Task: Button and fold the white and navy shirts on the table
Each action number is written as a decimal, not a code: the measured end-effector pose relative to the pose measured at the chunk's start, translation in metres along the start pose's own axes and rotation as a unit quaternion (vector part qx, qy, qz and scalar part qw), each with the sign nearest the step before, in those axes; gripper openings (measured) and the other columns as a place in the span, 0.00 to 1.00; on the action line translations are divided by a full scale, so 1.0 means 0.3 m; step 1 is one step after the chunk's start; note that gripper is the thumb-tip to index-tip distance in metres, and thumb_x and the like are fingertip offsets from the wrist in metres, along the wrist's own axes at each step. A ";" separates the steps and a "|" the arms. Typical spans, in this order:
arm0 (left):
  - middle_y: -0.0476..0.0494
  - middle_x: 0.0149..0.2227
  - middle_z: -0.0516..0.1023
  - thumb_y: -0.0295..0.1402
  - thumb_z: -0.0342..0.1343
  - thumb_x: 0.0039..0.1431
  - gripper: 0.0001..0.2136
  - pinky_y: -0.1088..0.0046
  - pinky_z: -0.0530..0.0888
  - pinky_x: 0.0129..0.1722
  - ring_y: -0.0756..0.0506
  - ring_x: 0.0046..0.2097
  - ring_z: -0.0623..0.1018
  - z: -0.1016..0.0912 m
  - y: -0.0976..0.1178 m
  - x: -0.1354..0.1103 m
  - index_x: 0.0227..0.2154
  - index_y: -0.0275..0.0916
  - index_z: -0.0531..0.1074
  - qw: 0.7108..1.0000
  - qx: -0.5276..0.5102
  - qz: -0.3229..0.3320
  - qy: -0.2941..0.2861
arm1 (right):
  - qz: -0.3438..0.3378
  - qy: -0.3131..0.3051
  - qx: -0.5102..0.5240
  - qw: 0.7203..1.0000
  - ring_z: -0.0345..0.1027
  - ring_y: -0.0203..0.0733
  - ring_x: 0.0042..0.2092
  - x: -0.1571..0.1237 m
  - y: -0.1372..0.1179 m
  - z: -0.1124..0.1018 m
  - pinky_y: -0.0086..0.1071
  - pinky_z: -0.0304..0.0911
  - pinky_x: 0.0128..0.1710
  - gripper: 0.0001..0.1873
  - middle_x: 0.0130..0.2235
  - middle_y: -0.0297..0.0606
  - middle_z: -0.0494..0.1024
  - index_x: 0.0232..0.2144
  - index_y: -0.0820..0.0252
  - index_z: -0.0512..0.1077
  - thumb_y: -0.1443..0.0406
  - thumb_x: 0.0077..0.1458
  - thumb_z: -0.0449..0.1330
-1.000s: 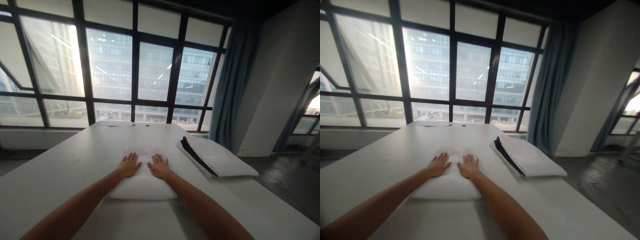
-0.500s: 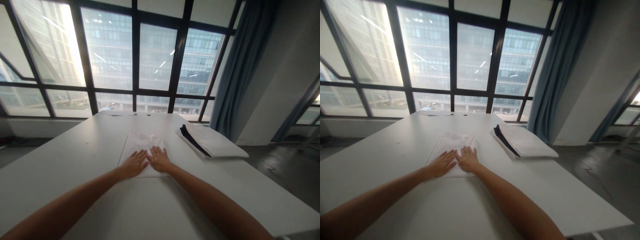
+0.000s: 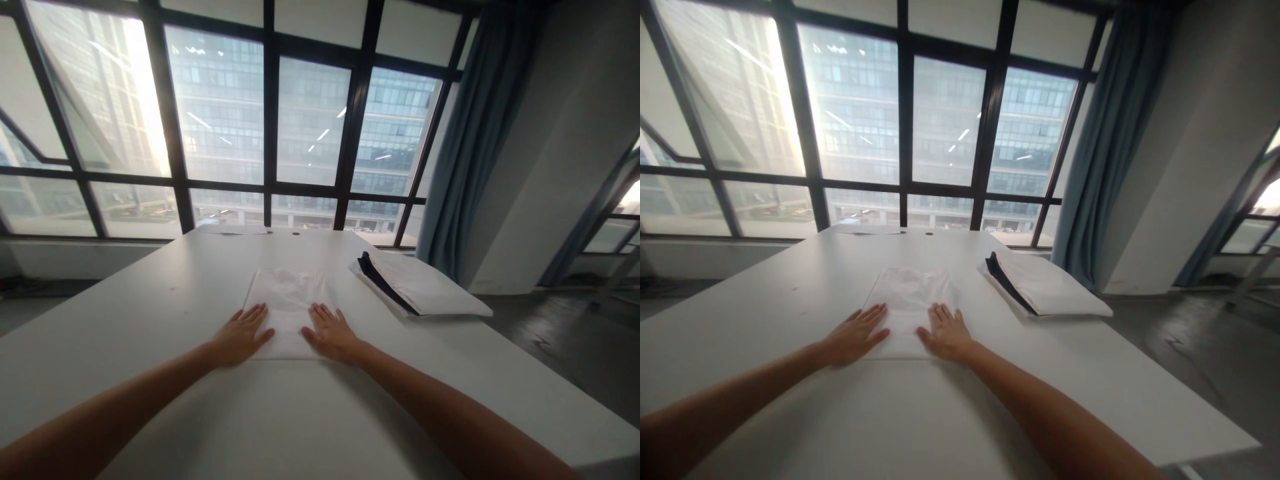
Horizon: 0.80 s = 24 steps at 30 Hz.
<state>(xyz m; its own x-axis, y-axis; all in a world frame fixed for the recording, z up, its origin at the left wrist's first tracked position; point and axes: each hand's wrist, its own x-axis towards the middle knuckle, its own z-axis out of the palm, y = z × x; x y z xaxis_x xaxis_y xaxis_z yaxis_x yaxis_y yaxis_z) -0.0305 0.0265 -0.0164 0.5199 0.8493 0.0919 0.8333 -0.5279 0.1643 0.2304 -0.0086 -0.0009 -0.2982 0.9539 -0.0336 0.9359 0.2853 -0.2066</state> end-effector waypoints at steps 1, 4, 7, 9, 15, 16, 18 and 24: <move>0.35 0.67 0.50 0.52 0.35 0.65 0.33 0.55 0.48 0.65 0.40 0.68 0.50 -0.005 -0.020 0.022 0.65 0.35 0.53 1.000 0.004 -0.013 0.003 | 0.005 -0.001 -0.002 1.000 0.31 0.52 0.69 0.022 -0.002 -0.008 0.53 0.28 0.65 0.44 0.69 0.47 0.40 0.68 0.66 0.45 0.42 0.61 0.31; 0.36 0.67 0.50 0.48 0.35 0.66 0.30 0.56 0.48 0.65 0.41 0.68 0.50 -0.018 -0.041 0.137 0.65 0.35 0.54 0.999 0.013 -0.004 0.038 | 0.010 0.029 -0.015 0.999 0.31 0.51 0.69 0.143 -0.029 -0.041 0.53 0.26 0.65 0.42 0.69 0.48 0.41 0.67 0.66 0.45 0.43 0.62 0.32; 0.38 0.68 0.50 0.42 0.33 0.68 0.27 0.58 0.48 0.65 0.43 0.69 0.49 -0.015 -0.023 0.287 0.65 0.37 0.54 0.998 0.017 0.009 0.054 | -0.009 0.071 -0.035 0.997 0.29 0.47 0.70 0.313 -0.050 -0.064 0.51 0.23 0.65 0.37 0.69 0.45 0.40 0.67 0.66 0.45 0.49 0.65 0.34; 0.38 0.68 0.50 0.38 0.32 0.68 0.26 0.58 0.49 0.65 0.42 0.68 0.50 -0.004 -0.018 0.376 0.65 0.35 0.54 0.999 0.027 -0.011 0.042 | -0.006 0.063 -0.042 0.997 0.29 0.45 0.70 0.414 -0.040 -0.064 0.50 0.24 0.65 0.35 0.69 0.44 0.40 0.67 0.65 0.46 0.52 0.65 0.35; 0.36 0.68 0.48 0.46 0.36 0.66 0.29 0.56 0.50 0.64 0.40 0.69 0.49 0.031 -0.134 0.485 0.65 0.36 0.53 0.998 0.018 -0.056 0.026 | 0.023 0.029 -0.024 0.999 0.32 0.45 0.69 0.546 0.090 -0.031 0.49 0.29 0.65 0.39 0.69 0.45 0.42 0.67 0.68 0.45 0.48 0.64 0.33; 0.37 0.68 0.47 0.48 0.35 0.66 0.30 0.55 0.50 0.64 0.40 0.69 0.48 0.033 -0.162 0.486 0.66 0.36 0.52 0.997 0.009 -0.069 0.025 | 0.024 0.028 -0.022 0.999 0.32 0.44 0.69 0.550 0.116 -0.030 0.48 0.28 0.65 0.39 0.69 0.45 0.42 0.67 0.68 0.45 0.47 0.63 0.33; 0.36 0.69 0.44 0.53 0.34 0.64 0.34 0.52 0.50 0.64 0.38 0.69 0.48 0.031 -0.207 0.490 0.66 0.36 0.50 0.995 -0.005 -0.098 0.018 | 0.041 0.027 -0.020 0.999 0.29 0.43 0.70 0.555 0.162 -0.032 0.48 0.26 0.65 0.40 0.70 0.45 0.40 0.67 0.68 0.43 0.47 0.63 0.32; 0.39 0.68 0.47 0.52 0.35 0.64 0.33 0.51 0.44 0.65 0.41 0.69 0.47 -0.004 -0.211 0.558 0.66 0.38 0.52 0.994 0.048 -0.071 0.061 | 0.075 0.029 0.008 0.997 0.28 0.43 0.70 0.596 0.232 -0.044 0.43 0.27 0.66 0.41 0.70 0.43 0.38 0.68 0.67 0.42 0.46 0.62 0.36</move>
<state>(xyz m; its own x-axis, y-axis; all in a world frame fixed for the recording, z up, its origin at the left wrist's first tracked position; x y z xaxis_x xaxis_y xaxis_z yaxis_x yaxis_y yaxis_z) 0.0035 0.2022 -0.0101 0.3742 0.9070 0.1933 0.9136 -0.3963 0.0907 0.2447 0.1831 -0.0083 -0.1431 0.9897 -0.0080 0.9658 0.1378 -0.2198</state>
